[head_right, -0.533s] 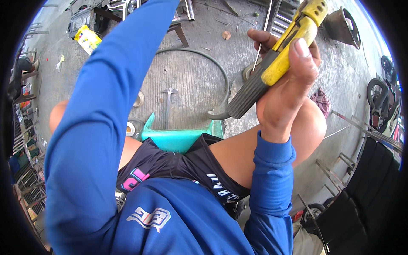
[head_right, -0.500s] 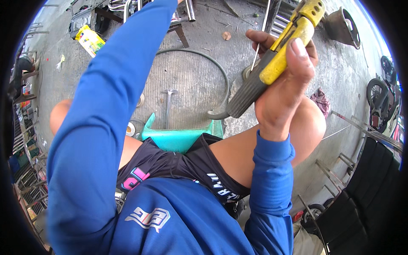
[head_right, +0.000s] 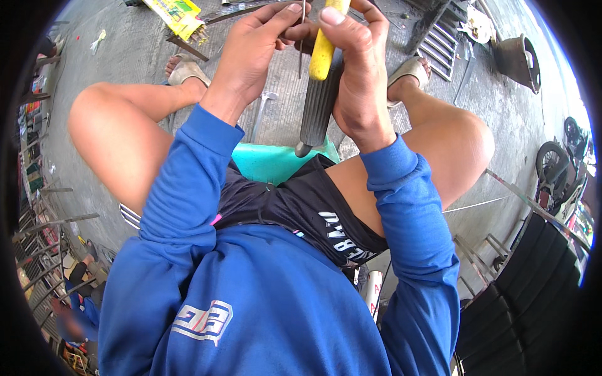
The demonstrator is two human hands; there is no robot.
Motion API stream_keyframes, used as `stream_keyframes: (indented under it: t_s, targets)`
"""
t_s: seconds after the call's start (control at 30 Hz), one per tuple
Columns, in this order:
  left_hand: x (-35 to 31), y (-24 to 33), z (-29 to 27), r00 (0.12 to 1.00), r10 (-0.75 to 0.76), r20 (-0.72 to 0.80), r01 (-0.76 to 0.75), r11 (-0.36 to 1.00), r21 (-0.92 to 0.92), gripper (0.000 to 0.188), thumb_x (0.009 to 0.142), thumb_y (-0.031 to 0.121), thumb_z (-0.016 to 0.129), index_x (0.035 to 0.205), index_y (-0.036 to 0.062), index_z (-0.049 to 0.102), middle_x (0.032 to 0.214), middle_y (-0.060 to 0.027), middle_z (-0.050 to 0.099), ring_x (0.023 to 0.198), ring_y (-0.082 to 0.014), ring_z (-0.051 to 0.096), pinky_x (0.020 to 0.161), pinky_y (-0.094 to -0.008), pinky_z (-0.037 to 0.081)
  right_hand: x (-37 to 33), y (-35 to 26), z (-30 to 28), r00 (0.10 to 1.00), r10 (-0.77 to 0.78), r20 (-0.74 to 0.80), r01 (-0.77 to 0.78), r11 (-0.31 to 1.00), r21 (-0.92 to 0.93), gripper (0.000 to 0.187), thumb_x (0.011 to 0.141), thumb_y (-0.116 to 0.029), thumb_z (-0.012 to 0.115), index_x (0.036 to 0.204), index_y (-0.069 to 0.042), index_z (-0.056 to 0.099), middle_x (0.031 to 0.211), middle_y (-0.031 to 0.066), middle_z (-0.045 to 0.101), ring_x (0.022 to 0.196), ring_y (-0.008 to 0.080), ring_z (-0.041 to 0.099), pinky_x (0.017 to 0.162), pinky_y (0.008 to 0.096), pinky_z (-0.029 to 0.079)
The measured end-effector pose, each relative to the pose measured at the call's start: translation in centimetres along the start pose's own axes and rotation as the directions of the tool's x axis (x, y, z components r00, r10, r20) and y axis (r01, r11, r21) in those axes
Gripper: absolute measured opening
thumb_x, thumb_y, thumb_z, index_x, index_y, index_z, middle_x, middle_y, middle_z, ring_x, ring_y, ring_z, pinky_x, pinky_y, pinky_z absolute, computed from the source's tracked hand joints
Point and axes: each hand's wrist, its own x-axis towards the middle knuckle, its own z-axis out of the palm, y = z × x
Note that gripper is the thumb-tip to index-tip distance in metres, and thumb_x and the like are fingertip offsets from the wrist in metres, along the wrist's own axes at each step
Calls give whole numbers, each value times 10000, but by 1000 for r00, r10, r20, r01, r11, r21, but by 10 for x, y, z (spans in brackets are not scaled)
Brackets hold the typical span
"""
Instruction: The person sits cross-legged on a small stool and uses a welding torch to join metal tubes on a chrome rack. They repeatedly strike an arc, move the torch along seams, and reposition the rack to access different joints.
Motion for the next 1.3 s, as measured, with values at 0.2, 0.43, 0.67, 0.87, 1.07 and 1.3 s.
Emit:
stream_keyframes:
  t_s: [0.2,0.43,0.67,0.87,1.07,1.3]
  targets:
    - [-17,17,-30,962,186,-200,-110,934,339,308,1066,233,692,1223,-31,722,923,-44,714,805,-109,651,720,-276,507,0,1,32,997,56,-55,-50,993,108,745,935,-433,734,1475,-60,381,1087,208,707,1054,303,745,925,475,613]
    - [-37,26,-110,933,328,-150,9,396,918,294,1065,240,661,1139,-44,670,810,-60,749,621,-108,652,559,-286,498,26,-53,37,997,12,-78,-50,863,-502,839,924,-264,836,1489,7,278,1093,190,687,891,209,718,756,319,614]
    - [-15,10,-137,935,325,-143,94,163,982,249,1021,231,661,1130,12,705,908,-195,776,867,-369,746,804,-482,569,32,-32,21,997,-27,78,81,512,-855,793,843,-328,907,1399,-44,418,1106,183,705,979,222,730,822,365,611]
    - [-2,0,-139,941,274,-197,153,175,973,271,1008,188,640,1210,20,706,985,-254,773,978,-443,744,903,-516,571,19,4,-2,973,-138,184,222,354,-909,994,704,-543,971,1427,-66,484,914,111,691,828,209,705,765,375,598]
    - [4,-1,-142,925,309,-220,155,223,962,321,1002,187,643,1261,16,722,1005,-264,771,981,-446,743,909,-506,574,19,-1,4,996,-36,87,94,420,-903,1014,698,-543,971,1433,-53,473,1006,128,662,904,217,695,802,390,596]
    - [3,8,-144,928,310,-207,160,170,972,312,978,164,658,1220,-5,760,999,-276,767,968,-443,748,919,-491,581,25,3,6,997,-33,75,82,436,-896,998,693,-523,970,1428,-68,472,960,132,682,882,228,703,793,396,588]
